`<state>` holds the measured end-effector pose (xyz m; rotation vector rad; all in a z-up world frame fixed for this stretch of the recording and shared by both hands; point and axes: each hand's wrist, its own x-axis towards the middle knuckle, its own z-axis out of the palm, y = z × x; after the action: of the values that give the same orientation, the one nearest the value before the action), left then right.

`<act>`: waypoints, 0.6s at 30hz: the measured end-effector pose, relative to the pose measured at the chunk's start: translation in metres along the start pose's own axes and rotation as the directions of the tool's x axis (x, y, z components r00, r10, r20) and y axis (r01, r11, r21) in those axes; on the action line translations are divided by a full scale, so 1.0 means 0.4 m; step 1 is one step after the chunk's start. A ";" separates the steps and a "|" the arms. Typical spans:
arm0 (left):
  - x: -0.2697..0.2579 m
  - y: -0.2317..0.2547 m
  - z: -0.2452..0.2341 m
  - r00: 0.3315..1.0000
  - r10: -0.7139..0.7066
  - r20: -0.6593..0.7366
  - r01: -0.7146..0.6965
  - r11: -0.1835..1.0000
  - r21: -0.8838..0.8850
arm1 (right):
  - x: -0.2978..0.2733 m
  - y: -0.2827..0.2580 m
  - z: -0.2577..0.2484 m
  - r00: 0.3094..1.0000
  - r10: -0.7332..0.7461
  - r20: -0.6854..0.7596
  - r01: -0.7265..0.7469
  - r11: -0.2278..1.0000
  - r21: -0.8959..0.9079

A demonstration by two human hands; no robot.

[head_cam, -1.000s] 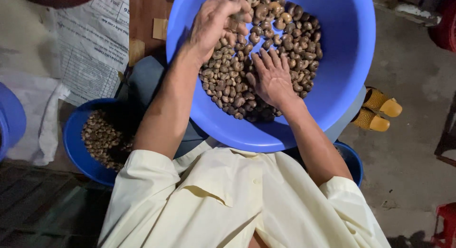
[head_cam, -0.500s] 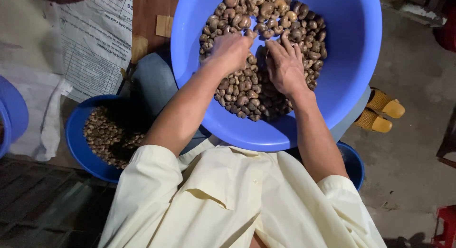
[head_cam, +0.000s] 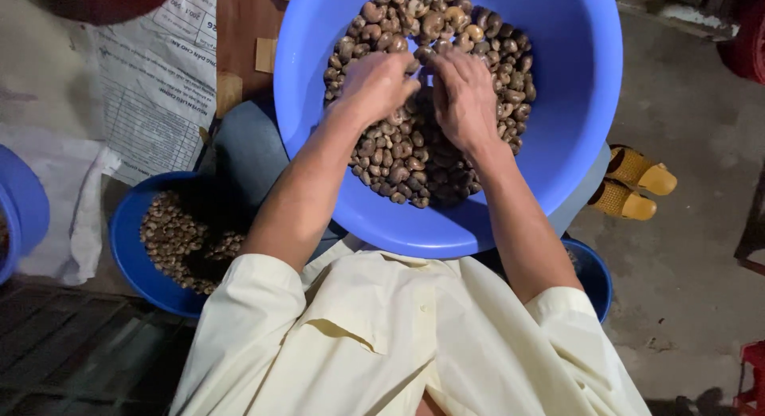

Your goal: Sorting and peeling nuts from a large blue bowl into smaller containers

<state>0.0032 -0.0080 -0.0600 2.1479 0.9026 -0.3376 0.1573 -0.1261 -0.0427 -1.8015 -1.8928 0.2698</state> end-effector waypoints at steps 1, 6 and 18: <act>0.007 -0.016 0.011 0.986 0.052 -0.159 -0.048 0.998 0.032 | 0.017 0.011 0.014 1.000 -0.018 -0.013 0.017 0.998 -0.067; 0.005 0.002 -0.034 0.986 -0.108 -0.131 0.133 0.969 0.206 | 0.083 0.051 0.070 0.967 0.122 0.223 -0.070 0.971 -0.226; 0.018 -0.017 -0.008 0.938 0.078 -0.337 -0.069 0.997 0.039 | -0.001 0.069 0.041 0.953 0.193 0.233 -0.116 0.945 -0.305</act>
<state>0.0033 0.0011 -0.0650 2.2982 1.0060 0.0636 0.1736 -0.1205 -0.0698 -2.2107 -2.0558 0.3114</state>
